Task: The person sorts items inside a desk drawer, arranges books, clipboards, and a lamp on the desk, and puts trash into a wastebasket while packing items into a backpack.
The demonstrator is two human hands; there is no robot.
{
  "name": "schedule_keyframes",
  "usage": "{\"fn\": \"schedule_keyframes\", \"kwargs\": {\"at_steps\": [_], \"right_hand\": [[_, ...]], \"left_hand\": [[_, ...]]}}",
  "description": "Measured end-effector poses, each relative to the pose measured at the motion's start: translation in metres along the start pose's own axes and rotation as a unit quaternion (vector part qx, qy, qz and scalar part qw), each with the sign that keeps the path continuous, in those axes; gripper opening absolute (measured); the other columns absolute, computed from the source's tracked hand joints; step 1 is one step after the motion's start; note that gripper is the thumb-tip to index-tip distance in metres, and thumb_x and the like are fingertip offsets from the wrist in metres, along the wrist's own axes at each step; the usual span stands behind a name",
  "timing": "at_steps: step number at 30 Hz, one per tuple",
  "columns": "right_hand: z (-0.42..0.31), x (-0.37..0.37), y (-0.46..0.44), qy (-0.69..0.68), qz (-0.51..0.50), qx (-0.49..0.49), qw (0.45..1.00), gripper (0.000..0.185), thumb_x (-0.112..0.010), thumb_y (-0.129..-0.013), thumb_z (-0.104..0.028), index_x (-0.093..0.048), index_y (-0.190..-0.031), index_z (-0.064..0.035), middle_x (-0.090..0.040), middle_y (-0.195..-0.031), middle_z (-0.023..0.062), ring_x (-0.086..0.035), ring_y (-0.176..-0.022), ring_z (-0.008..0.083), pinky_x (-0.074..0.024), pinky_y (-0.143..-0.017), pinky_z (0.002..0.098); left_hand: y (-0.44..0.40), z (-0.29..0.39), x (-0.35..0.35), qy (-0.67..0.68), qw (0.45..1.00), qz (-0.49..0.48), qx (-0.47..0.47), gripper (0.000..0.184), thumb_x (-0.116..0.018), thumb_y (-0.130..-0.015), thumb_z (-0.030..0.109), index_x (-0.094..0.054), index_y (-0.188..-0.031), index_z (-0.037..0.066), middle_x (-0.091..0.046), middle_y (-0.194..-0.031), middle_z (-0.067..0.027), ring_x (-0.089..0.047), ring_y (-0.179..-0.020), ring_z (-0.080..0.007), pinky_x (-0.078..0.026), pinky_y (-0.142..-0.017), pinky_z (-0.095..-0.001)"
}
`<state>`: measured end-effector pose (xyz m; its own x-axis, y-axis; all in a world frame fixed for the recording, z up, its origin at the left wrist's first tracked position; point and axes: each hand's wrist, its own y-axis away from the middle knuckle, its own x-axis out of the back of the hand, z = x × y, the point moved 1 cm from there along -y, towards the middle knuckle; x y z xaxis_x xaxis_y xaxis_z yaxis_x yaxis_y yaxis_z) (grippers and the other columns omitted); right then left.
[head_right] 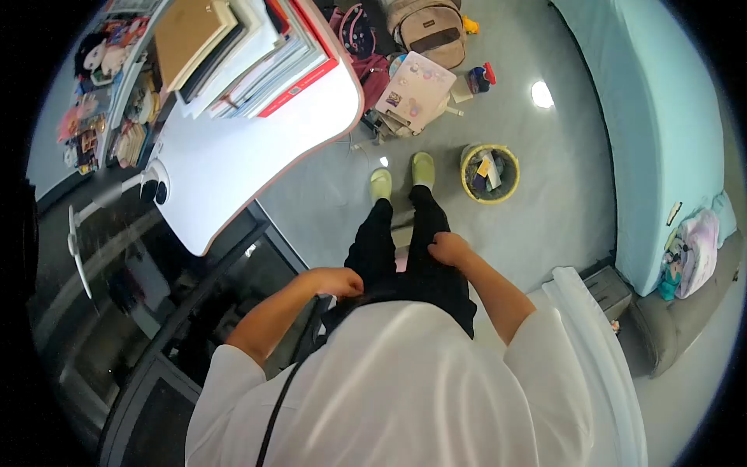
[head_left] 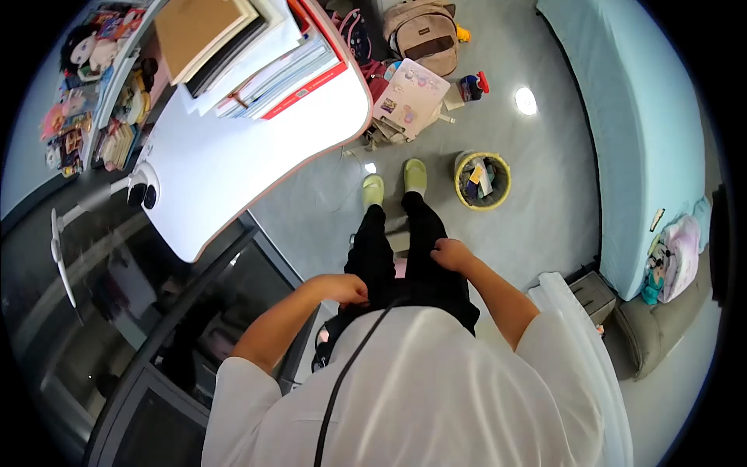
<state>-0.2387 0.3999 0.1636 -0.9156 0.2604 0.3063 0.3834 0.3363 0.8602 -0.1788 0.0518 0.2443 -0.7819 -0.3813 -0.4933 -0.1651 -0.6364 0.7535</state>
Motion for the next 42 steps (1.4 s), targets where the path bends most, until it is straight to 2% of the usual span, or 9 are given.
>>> {"fn": "schedule_keyframes", "kwargs": {"at_steps": [5,8,13,14,16,21,27,35,42], "right_hand": [[0.0,0.014,-0.038,-0.04,0.135,-0.028,0.99,0.04,-0.077,-0.087,-0.036,-0.069,-0.111,-0.0048,-0.071,-0.108,0.0227,-0.066,-0.108,0.0426,-0.0521,-0.097,0.0509],[0.005,0.005,-0.064,-0.008,0.264,0.015,0.964,0.058,-0.083,-0.083,-0.038,-0.064,-0.127,-0.0046,-0.066,-0.12,0.0224,-0.06,-0.118,0.0426,-0.0485,-0.104,0.0494],[0.009,0.002,-0.134,0.107,0.373,0.054,0.92,0.068,-0.082,-0.082,-0.042,-0.062,-0.134,-0.0023,-0.062,-0.126,0.022,-0.059,-0.12,0.0428,-0.0481,-0.106,0.0513],[0.013,0.005,-0.149,0.097,0.325,0.014,0.941,0.067,-0.081,-0.083,-0.044,-0.064,-0.132,-0.0022,-0.063,-0.127,0.0223,-0.059,-0.121,0.0428,-0.0489,-0.105,0.051],[0.013,0.023,-0.169,0.075,0.214,-0.063,0.972,0.064,-0.077,-0.086,-0.048,-0.067,-0.129,-0.002,-0.064,-0.129,0.0231,-0.06,-0.122,0.0429,-0.0505,-0.104,0.0504],[0.025,0.017,-0.19,0.066,0.253,-0.041,0.964,0.05,-0.068,-0.09,-0.047,-0.077,-0.11,-0.002,-0.072,-0.116,0.0231,-0.07,-0.107,0.0415,-0.0556,-0.096,0.0511],[0.004,-0.003,-0.172,0.087,0.235,-0.038,0.967,0.055,-0.061,-0.092,-0.049,-0.076,-0.112,0.0007,-0.073,-0.119,0.0244,-0.07,-0.11,0.0427,-0.0548,-0.098,0.0509],[0.013,-0.041,-0.17,0.113,0.351,0.016,0.929,0.062,-0.06,-0.094,-0.055,-0.075,-0.116,0.0008,-0.072,-0.124,0.0254,-0.068,-0.117,0.0432,-0.0542,-0.1,0.0507],[0.023,-0.048,-0.152,0.091,0.426,0.015,0.9,0.053,-0.063,-0.093,-0.051,-0.077,-0.109,-0.0021,-0.075,-0.114,0.0248,-0.071,-0.11,0.0412,-0.0542,-0.097,0.0497]], "left_hand": [[-0.077,-0.021,0.05,0.002,0.994,0.049,0.094,0.031,-0.068,-0.095,0.032,-0.075,-0.083,0.004,-0.073,-0.071,-0.0077,-0.067,-0.057,-0.0176,-0.055,-0.056,-0.0371],[-0.112,-0.048,0.085,-0.145,0.932,0.331,0.03,0.036,-0.077,-0.091,0.036,-0.074,-0.109,0.005,-0.074,-0.096,-0.0139,-0.073,-0.09,-0.0285,-0.058,-0.079,-0.0432],[-0.127,-0.026,0.135,-0.267,0.813,0.509,0.096,0.066,-0.083,-0.084,0.042,-0.062,-0.137,0.008,-0.061,-0.131,-0.0186,-0.056,-0.128,-0.0376,-0.048,-0.105,-0.0487],[-0.135,-0.028,0.143,-0.298,0.789,0.529,0.095,0.071,-0.083,-0.084,0.043,-0.06,-0.141,0.008,-0.058,-0.136,-0.019,-0.052,-0.132,-0.0385,-0.046,-0.109,-0.0488],[-0.164,-0.051,0.165,-0.263,0.791,0.545,0.089,0.071,-0.08,-0.084,0.047,-0.062,-0.14,0.007,-0.057,-0.141,-0.0193,-0.049,-0.134,-0.0407,-0.045,-0.11,-0.0505],[-0.191,-0.068,0.169,-0.253,0.743,0.618,0.058,0.063,-0.075,-0.089,0.047,-0.065,-0.136,0.007,-0.058,-0.142,-0.0172,-0.049,-0.136,-0.0401,-0.044,-0.112,-0.05],[-0.194,-0.09,0.137,-0.283,0.665,0.691,0.016,0.054,-0.071,-0.093,0.042,-0.067,-0.132,0.006,-0.061,-0.14,-0.0164,-0.052,-0.133,-0.0387,-0.044,-0.112,-0.048],[-0.183,-0.14,0.09,-0.279,0.549,0.785,-0.063,0.057,-0.074,-0.091,0.042,-0.066,-0.134,0.006,-0.061,-0.14,-0.0184,-0.053,-0.134,-0.0385,-0.044,-0.113,-0.048],[-0.154,-0.179,0.073,-0.262,0.508,0.815,-0.095,0.061,-0.075,-0.09,0.042,-0.064,-0.139,0.008,-0.055,-0.146,-0.0216,-0.044,-0.143,-0.0423,-0.039,-0.116,-0.0526]]}}
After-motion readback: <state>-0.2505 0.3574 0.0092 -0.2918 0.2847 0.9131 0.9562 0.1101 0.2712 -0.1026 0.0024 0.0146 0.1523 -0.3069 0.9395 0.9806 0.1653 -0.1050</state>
